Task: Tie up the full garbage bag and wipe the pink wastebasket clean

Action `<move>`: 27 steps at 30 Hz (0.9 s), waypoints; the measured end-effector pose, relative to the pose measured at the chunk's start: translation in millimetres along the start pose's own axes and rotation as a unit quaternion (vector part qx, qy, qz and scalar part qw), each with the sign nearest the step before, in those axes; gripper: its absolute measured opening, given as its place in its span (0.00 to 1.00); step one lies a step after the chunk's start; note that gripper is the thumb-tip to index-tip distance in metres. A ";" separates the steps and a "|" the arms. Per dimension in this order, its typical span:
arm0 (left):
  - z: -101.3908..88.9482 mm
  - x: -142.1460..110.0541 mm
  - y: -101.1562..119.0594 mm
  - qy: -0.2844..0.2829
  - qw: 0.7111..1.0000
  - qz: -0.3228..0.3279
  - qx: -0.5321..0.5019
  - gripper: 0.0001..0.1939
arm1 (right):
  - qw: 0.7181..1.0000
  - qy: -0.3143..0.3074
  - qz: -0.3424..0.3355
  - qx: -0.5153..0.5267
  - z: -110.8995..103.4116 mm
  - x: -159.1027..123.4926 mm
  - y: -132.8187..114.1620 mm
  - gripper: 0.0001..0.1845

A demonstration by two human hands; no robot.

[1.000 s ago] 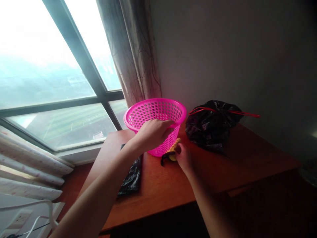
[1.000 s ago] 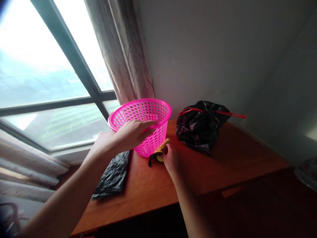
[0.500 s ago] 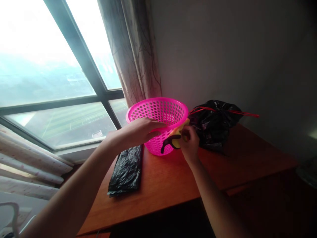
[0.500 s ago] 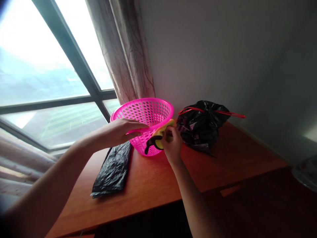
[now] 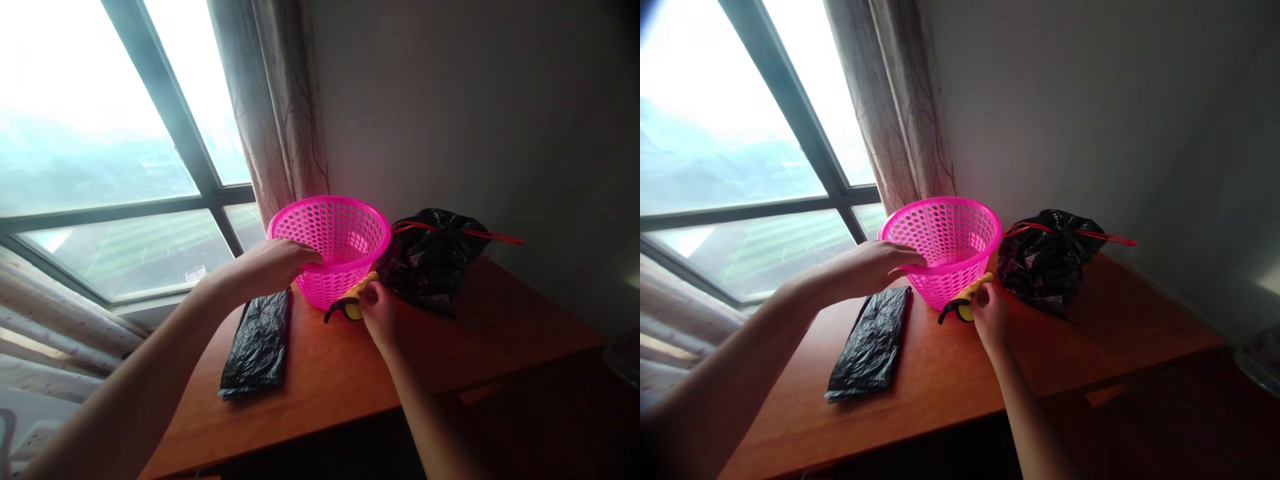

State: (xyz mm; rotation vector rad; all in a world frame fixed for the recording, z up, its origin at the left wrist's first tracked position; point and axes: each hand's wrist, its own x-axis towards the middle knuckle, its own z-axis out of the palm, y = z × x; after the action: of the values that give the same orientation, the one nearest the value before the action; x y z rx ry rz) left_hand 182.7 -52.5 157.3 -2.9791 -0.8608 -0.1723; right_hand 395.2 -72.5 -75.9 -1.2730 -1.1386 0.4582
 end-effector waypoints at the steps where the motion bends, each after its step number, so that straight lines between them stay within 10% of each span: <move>1: -0.3 -0.2 -0.5 0.000 1.000 -0.003 0.004 0.16 | 1.000 0.014 -0.017 0.010 -2.1 5.0 -6.7 0.09; 11: -2.6 -13.0 -13.9 -0.023 0.997 -0.017 0.067 0.18 | 0.992 0.061 -0.096 0.059 -22.9 34.5 -59.1 0.07; 21: 0.1 -32.0 -36.1 -0.032 0.989 -0.080 0.122 0.37 | 0.999 0.007 -0.052 -0.005 -5.3 -5.1 -2.8 0.07; 27: -11.4 -1.6 18.5 0.004 1.000 -0.019 0.007 0.30 | 0.993 -0.087 0.032 -0.076 0.0 -21.0 32.1 0.08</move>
State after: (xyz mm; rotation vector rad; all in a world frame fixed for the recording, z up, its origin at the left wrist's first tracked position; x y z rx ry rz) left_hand 190.1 -69.7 168.4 -2.9491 -0.9150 -0.1792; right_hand 395.9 -79.8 -113.5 -1.4262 -1.3023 0.5463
